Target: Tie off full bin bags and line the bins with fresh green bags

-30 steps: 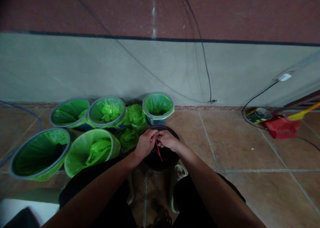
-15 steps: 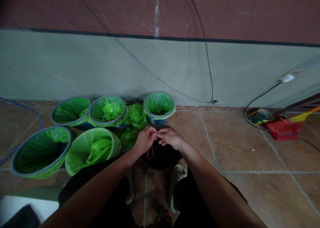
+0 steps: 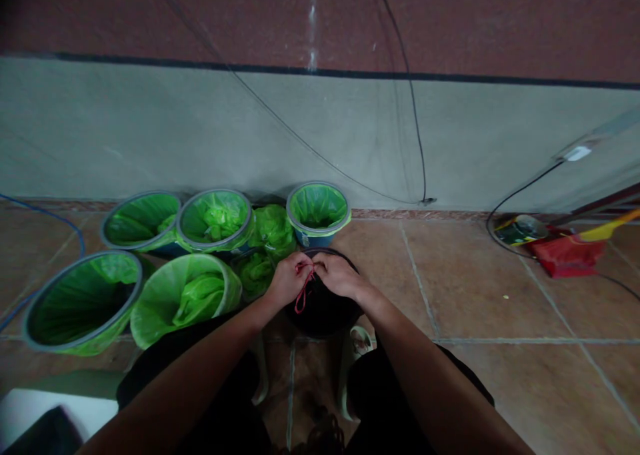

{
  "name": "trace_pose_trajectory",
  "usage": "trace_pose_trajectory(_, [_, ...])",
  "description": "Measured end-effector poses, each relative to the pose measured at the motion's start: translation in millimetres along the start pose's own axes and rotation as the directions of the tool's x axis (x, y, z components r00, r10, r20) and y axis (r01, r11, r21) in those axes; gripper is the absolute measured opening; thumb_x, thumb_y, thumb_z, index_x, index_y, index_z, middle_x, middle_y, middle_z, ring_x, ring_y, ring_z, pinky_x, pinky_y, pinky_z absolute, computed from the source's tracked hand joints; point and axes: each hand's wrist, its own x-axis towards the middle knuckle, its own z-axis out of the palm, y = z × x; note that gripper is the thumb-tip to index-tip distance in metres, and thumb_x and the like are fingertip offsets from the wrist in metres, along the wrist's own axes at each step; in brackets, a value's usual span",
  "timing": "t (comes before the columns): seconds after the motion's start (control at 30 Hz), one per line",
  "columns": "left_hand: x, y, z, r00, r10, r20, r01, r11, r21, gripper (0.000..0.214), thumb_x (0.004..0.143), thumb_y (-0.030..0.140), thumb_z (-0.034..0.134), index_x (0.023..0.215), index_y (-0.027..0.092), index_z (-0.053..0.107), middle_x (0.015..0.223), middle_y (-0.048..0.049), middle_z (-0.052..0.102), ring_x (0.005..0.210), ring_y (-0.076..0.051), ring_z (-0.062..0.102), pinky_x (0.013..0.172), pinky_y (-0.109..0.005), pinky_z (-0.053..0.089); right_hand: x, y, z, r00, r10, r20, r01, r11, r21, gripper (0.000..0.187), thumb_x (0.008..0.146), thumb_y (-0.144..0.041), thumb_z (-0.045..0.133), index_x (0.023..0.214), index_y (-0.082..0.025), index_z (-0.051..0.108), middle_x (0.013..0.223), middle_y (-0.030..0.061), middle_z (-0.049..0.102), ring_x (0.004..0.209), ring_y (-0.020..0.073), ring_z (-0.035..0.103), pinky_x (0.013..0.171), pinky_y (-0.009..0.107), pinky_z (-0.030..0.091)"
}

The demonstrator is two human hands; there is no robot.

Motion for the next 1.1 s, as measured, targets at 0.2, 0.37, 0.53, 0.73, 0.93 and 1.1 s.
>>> trace_pose_trajectory(0.2, [0.5,-5.0,2.4,1.0,-0.006,0.005,0.006,0.999,-0.034,0.011,0.085,0.011,0.058,0.079,0.017,0.065,0.074,0.0012,0.066,0.07,-0.011,0.062,0.069,-0.022,0.047,2.6,7.1,1.3,0.99,0.132,0.048,-0.136,0.987,0.089,0.023,0.093,-0.022,0.043,0.085,-0.017,0.065,0.078,0.0025,0.067,0.068,0.0127,0.061,0.064,0.022,0.043])
trace_pose_trajectory(0.37, [0.5,-11.2,8.7,0.995,-0.09,0.042,0.085,0.989,0.124,0.009,0.084,0.016,0.065,0.076,0.016,0.066,0.071,0.0012,0.067,0.066,-0.011,0.061,0.064,-0.022,0.045,0.2,-0.9,6.2,0.993,0.109,-0.051,-0.12,0.931,-0.345,0.025,0.093,-0.02,0.045,0.091,-0.017,0.069,0.091,0.0086,0.073,0.086,0.0184,0.065,0.079,0.027,0.045])
trace_pose_trajectory(0.53, [0.5,-16.7,12.0,0.982,-0.136,0.131,0.084,0.935,0.344,0.013,0.088,0.018,0.06,0.078,0.015,0.067,0.077,-0.0037,0.07,0.073,-0.015,0.065,0.07,-0.025,0.047,-1.3,4.1,14.1,0.978,0.208,-0.029,-0.188,0.805,-0.563,0.033,0.095,-0.019,0.038,0.102,-0.013,0.07,0.101,0.015,0.073,0.097,0.0256,0.068,0.085,0.032,0.048])
trace_pose_trajectory(0.73, [0.0,-17.5,18.0,0.939,-0.25,0.236,0.071,0.814,0.577,0.021,0.092,0.015,0.047,0.093,0.014,0.068,0.094,-0.0114,0.072,0.092,-0.022,0.069,0.083,-0.032,0.05,-3.4,23.4,20.9,0.94,0.335,-0.062,-0.304,0.743,-0.596,0.037,0.094,-0.015,0.036,0.108,-0.006,0.07,0.108,0.0223,0.071,0.104,0.0329,0.068,0.086,0.038,0.051])
trace_pose_trajectory(0.93, [1.6,-22.9,16.2,0.883,-0.418,0.214,0.222,0.774,0.593,0.027,0.095,0.017,0.044,0.108,0.013,0.066,0.112,-0.0157,0.069,0.102,-0.024,0.068,0.086,-0.032,0.05,-5.1,27.5,17.3,0.946,0.325,0.018,-0.282,0.845,-0.455,0.055,0.085,-0.012,0.05,0.14,-0.011,0.052,0.132,0.0182,0.062,0.119,0.0276,0.062,0.1,0.035,0.046])
trace_pose_trajectory(1.1, [1.2,-31.6,19.1,0.834,-0.46,0.305,0.281,0.83,0.482,0.027,0.094,0.02,0.046,0.106,0.011,0.069,0.109,-0.0156,0.072,0.101,-0.024,0.068,0.083,-0.03,0.049,-12.2,23.1,40.3,0.943,0.303,0.137,-0.219,0.876,-0.429,0.104,0.069,-0.024,0.076,0.157,-0.012,0.023,0.149,0.0224,0.045,0.128,0.0332,0.055,0.101,0.037,0.045])
